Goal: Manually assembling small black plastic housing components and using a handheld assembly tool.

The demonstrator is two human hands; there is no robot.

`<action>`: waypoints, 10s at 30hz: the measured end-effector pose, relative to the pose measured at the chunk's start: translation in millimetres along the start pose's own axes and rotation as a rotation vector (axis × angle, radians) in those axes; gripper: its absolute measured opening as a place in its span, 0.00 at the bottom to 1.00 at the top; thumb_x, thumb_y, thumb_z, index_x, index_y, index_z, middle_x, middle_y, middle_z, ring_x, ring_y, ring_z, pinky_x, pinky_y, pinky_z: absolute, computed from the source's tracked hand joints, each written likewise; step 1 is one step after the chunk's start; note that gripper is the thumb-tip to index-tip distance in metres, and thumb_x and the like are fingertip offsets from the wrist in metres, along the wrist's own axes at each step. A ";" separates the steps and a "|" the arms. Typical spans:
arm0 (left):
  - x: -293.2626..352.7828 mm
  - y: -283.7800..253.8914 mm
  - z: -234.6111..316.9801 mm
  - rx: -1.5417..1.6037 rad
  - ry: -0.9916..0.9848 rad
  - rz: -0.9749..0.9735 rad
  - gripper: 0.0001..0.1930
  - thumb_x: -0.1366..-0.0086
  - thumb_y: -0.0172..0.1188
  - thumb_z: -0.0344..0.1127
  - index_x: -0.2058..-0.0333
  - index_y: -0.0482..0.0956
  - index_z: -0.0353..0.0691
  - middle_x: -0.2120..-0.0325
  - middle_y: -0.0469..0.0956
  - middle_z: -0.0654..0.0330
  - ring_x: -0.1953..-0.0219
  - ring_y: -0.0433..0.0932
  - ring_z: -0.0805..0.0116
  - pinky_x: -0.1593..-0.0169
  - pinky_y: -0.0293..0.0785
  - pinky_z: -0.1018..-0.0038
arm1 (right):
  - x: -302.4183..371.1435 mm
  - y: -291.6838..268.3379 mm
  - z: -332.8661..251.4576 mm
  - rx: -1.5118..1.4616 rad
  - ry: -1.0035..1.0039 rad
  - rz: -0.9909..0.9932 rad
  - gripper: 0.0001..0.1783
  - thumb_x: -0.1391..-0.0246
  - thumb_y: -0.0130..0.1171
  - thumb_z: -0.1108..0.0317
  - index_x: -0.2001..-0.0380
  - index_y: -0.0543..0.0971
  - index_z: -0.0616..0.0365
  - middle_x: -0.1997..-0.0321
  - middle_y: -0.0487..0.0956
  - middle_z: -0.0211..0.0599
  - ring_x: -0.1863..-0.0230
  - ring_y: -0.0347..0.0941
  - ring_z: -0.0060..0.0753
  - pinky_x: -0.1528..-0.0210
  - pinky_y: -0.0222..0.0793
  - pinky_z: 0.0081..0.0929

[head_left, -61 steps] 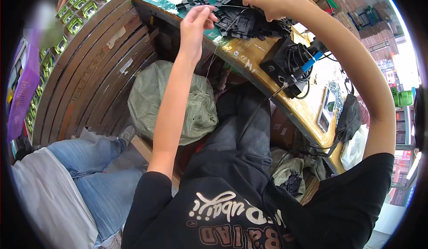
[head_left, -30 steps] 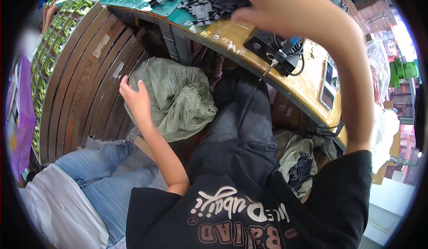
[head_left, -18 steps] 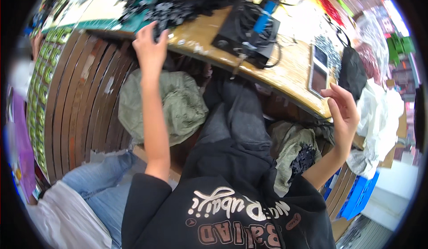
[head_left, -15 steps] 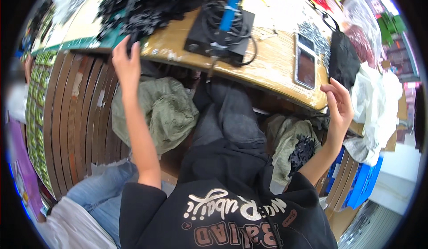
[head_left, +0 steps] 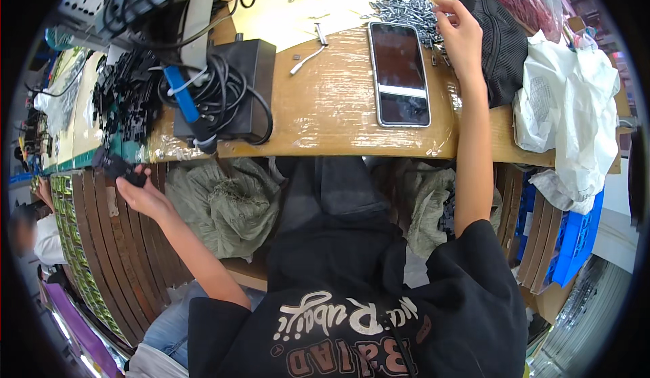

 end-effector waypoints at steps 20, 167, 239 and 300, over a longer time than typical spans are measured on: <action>128.3 -51.1 50.8 1.089 -0.810 0.028 0.11 0.42 0.53 0.36 0.70 0.63 0.36 0.76 0.61 0.61 0.77 0.57 0.70 0.74 0.59 0.74 | 4.7 16.0 17.7 0.180 -0.262 -0.070 0.08 0.56 0.50 0.77 0.70 0.76 0.59 0.72 0.74 0.42 0.71 0.72 0.39 0.66 0.67 0.28; 206.7 10.9 6.0 1.405 -1.652 -0.915 0.17 0.41 0.49 0.33 0.57 0.59 0.30 0.87 0.64 0.57 0.93 0.60 0.78 0.93 0.56 0.87 | 225.6 85.2 -157.1 -0.780 0.231 -0.978 0.07 0.57 0.57 0.79 0.70 0.77 0.65 0.68 0.74 0.38 0.66 0.70 0.29 0.63 0.66 0.21; 144.5 33.8 38.8 0.074 -0.691 -0.536 0.09 0.51 0.50 0.21 0.68 0.65 0.32 0.80 0.69 0.68 0.81 0.66 0.87 0.80 0.62 0.86 | 257.7 100.7 -200.1 -1.059 1.020 -1.248 0.13 0.42 0.42 0.70 0.56 0.57 0.59 0.77 0.67 0.31 0.90 0.62 0.16 0.92 0.52 0.11; -29.6 -48.5 148.5 -0.071 0.903 0.322 0.08 0.55 0.52 0.26 0.73 0.67 0.37 0.80 0.71 0.56 0.83 0.70 0.63 0.77 0.72 0.70 | 510.2 -214.6 222.5 0.383 1.065 0.514 0.18 0.55 0.59 0.60 0.64 0.75 0.63 0.69 0.76 0.35 0.66 0.69 0.24 0.61 0.64 0.20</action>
Point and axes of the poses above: each hand's wrist, its own x-axis away from the middle knuckle, its own y-axis out of the palm, z = x × y, the point moved 1 cm from there along -x, towards the middle knuckle
